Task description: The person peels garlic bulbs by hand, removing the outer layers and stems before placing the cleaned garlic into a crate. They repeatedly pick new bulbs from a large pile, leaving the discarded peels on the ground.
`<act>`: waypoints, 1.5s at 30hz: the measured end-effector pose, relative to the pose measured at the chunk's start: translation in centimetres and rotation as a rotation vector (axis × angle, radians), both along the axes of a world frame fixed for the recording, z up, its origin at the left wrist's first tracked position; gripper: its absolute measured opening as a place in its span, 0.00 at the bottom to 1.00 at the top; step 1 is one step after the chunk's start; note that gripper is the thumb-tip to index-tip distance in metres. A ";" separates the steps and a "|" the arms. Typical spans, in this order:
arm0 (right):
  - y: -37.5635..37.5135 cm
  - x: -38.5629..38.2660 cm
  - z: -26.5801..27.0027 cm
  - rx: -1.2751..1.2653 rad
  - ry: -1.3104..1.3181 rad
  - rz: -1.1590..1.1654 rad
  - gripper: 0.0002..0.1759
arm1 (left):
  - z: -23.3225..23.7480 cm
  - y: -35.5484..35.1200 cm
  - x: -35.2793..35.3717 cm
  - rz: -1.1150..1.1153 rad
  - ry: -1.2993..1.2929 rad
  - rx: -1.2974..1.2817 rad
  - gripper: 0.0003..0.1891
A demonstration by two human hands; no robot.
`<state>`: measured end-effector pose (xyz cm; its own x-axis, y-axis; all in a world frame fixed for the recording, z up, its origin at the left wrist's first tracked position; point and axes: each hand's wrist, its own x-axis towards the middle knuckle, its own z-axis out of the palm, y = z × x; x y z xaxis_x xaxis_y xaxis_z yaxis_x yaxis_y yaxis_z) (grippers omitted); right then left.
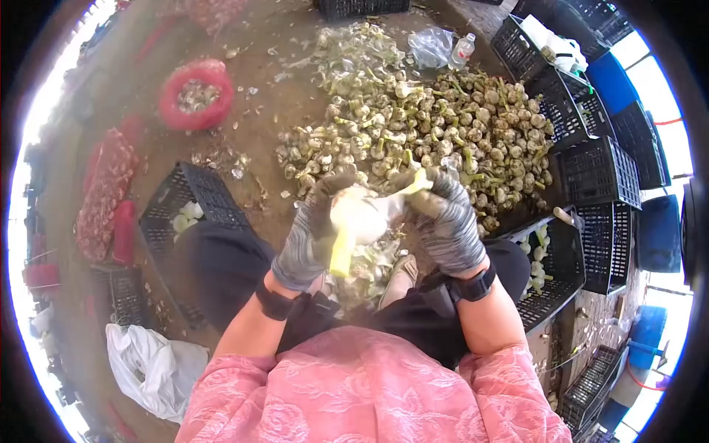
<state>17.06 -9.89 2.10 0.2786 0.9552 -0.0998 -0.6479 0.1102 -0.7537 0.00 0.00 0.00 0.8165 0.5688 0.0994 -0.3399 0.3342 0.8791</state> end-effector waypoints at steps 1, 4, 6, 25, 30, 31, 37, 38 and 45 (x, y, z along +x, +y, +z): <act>0.0 0.5 0.0 -0.017 0.056 0.030 0.15 | 0.0 -0.1 -0.1 -0.035 0.012 -0.033 0.38; 0.5 1.1 -0.4 -0.083 -0.169 -0.199 0.09 | 0.0 0.2 -0.7 -0.092 0.049 -0.023 0.36; 0.1 1.4 -0.3 -0.101 -0.443 -0.250 0.10 | 0.0 -0.2 -0.7 -0.112 0.017 -0.137 0.37; -0.2 0.4 2.1 -0.144 -0.823 0.240 0.19 | 0.7 0.5 -1.3 -0.084 0.240 0.020 0.35; -0.3 0.2 1.7 -0.140 -0.687 0.215 0.17 | 0.4 0.5 -1.2 -0.098 0.104 -0.041 0.31; -0.3 0.0 1.7 -0.128 -0.619 0.175 0.17 | 0.1 0.6 -1.2 -0.114 0.051 -0.037 0.29; -0.2 -0.6 2.8 0.007 -1.122 0.052 0.14 | 1.4 -0.3 -0.4 0.010 0.016 -0.059 0.27; -0.3 -0.9 3.6 -0.067 -1.307 0.019 0.11 | 1.9 -0.2 -0.5 0.008 0.136 0.076 0.24; -1.5 2.0 -4.2 -0.219 -0.805 -0.015 0.16 | -1.3 -2.5 0.4 0.100 -0.166 -0.235 0.29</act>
<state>19.02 -11.36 -2.14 0.3566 0.9330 -0.0482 0.0987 -0.0889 -0.9911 0.38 -2.55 -1.33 0.7390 0.6686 0.0832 -0.5139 0.4795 0.7113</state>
